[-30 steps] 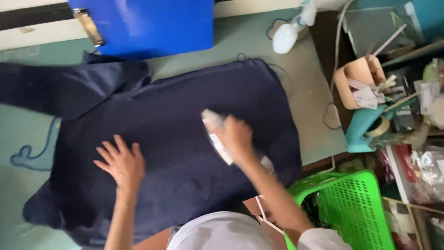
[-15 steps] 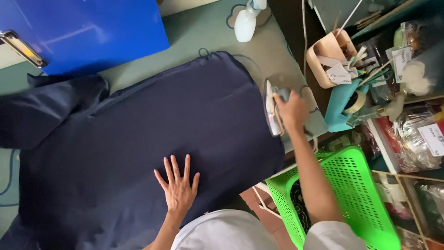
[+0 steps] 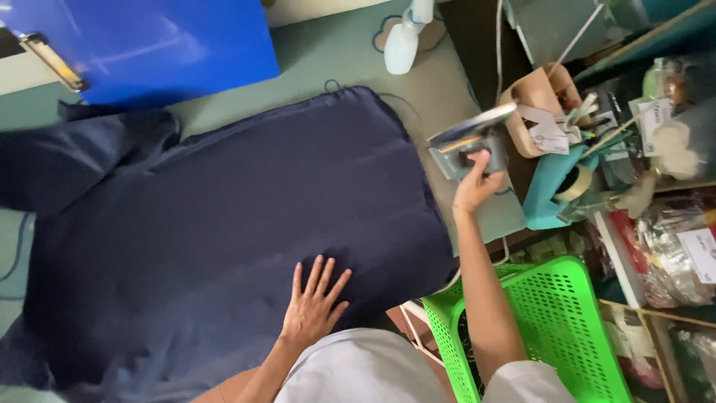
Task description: The person irons a dark blue shirt on a table using an iron, then uses a blue folding board to fold the shirt neatly. The person adjusts the shirt and folds it into a compact square before placing it aside.
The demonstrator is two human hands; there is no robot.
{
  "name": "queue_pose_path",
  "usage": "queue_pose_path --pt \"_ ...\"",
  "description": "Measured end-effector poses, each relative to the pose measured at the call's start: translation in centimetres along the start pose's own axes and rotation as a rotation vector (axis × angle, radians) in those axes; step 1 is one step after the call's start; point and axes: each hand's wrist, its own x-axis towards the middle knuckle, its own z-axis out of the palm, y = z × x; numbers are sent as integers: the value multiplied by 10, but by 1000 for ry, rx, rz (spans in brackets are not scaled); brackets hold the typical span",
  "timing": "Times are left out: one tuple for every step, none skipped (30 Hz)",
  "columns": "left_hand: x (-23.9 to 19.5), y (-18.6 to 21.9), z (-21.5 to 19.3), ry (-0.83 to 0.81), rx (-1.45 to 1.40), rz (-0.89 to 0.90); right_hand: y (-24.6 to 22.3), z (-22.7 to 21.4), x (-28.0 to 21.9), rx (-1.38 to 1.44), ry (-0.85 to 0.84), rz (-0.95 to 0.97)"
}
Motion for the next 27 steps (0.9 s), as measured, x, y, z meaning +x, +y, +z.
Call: queue_pose_path --pt "-1 1 0 -3 4 -11 0 -8 -5 6 -9 4" --pt "-2 3 -1 -11 -14 38 0 -16 -9 -24 -81 21" --pt "-2 5 -1 -19 -31 86 1 -25 -13 -54 -152 37" --pt "-1 6 2 -21 -29 77 -5 -31 -18 -50 -161 38" --pt "1 7 5 -9 -62 123 -12 -37 -23 -147 -199 60" --pt "3 9 9 5 -97 171 -17 -45 -27 -246 -236 80" --pt "10 14 13 6 -97 164 -19 -48 -30 -244 -243 78" --pt "17 18 16 1 -123 217 -22 -51 -34 -288 -249 132" --pt "25 22 19 -4 -150 270 -25 -54 -37 -333 -255 186" --pt "32 29 26 -6 -151 265 -26 -56 -50 -333 -261 187" --pt "40 36 33 -9 -217 336 -27 -57 -63 -343 -245 260" --pt "46 42 40 -11 -282 403 -29 -58 -76 -350 -234 333" --pt "45 44 41 -12 -281 394 -54 -53 -100 -348 -242 334" --pt "45 46 41 59 -384 348 -78 -48 -123 -366 -372 142" --pt "45 47 41 132 -484 301 -103 -42 -145 -378 -499 -53" --pt "39 36 29 129 -481 287 -115 -39 -161 -371 -512 -51" --pt "32 25 17 180 -418 118 -127 -36 -178 -270 -833 -187" --pt "25 15 5 231 -353 -50 -140 -33 -195 -159 -1149 -329" --pt "7 -3 6 229 -349 -65 -135 -34 -211 -149 -1161 -330" --pt "-10 -19 7 207 -158 -193 -131 -37 -225 -258 -1215 -535" --pt "-27 -34 8 180 34 -320 -127 -40 -239 -365 -1257 -743" --pt "-42 -45 3 178 31 -326 -125 -42 -222 -364 -1264 -744" --pt "-57 -56 -1 163 64 -439 -123 -44 -206 -423 -1219 -748" --pt "-71 -66 -6 150 98 -550 -121 -45 -188 -482 -1169 -752" --pt "-81 -71 -5 150 97 -554 -107 -63 -173 -481 -1173 -755" --pt "-90 -79 -5 137 141 -663 -93 -79 -158 -671 -1059 -716" --pt "-99 -86 -4 125 186 -771 -79 -95 -143 -853 -937 -672"
